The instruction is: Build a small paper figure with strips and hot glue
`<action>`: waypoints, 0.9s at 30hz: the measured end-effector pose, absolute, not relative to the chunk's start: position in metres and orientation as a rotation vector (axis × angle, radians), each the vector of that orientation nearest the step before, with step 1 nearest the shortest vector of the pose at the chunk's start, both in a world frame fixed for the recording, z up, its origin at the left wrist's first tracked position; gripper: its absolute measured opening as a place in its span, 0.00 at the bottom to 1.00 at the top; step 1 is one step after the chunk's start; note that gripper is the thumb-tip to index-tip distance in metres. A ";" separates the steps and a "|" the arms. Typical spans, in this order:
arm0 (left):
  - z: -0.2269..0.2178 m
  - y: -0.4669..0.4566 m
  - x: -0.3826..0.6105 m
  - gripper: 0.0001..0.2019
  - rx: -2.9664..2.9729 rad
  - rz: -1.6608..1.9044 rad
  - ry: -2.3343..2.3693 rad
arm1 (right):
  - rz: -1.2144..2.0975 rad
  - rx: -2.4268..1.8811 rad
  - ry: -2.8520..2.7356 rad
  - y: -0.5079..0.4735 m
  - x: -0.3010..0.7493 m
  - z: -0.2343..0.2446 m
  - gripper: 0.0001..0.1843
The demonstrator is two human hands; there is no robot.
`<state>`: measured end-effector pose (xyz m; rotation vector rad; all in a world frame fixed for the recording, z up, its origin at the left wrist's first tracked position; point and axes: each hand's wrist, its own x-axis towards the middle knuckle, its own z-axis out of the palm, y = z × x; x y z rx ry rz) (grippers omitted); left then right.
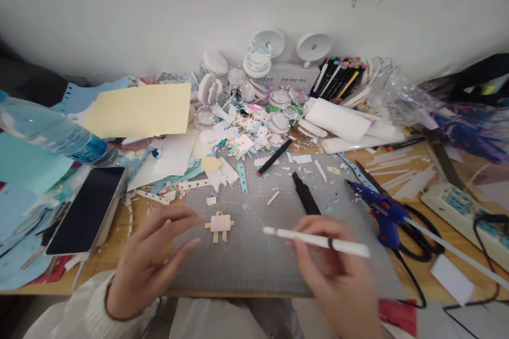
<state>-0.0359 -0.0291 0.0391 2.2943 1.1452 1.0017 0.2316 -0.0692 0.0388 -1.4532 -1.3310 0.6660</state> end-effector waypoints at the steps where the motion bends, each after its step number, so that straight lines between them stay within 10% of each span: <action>1: 0.038 -0.030 -0.031 0.16 2.292 0.988 1.110 | 0.846 -1.318 -1.291 -0.065 0.218 0.039 0.05; 7: 0.037 -0.031 -0.019 0.11 2.262 0.937 1.012 | 1.361 -0.932 -1.090 -0.050 0.164 0.033 0.05; 27: 0.044 -0.024 -0.026 0.05 2.365 0.990 0.850 | 1.621 -0.862 -1.312 -0.046 0.161 0.035 0.10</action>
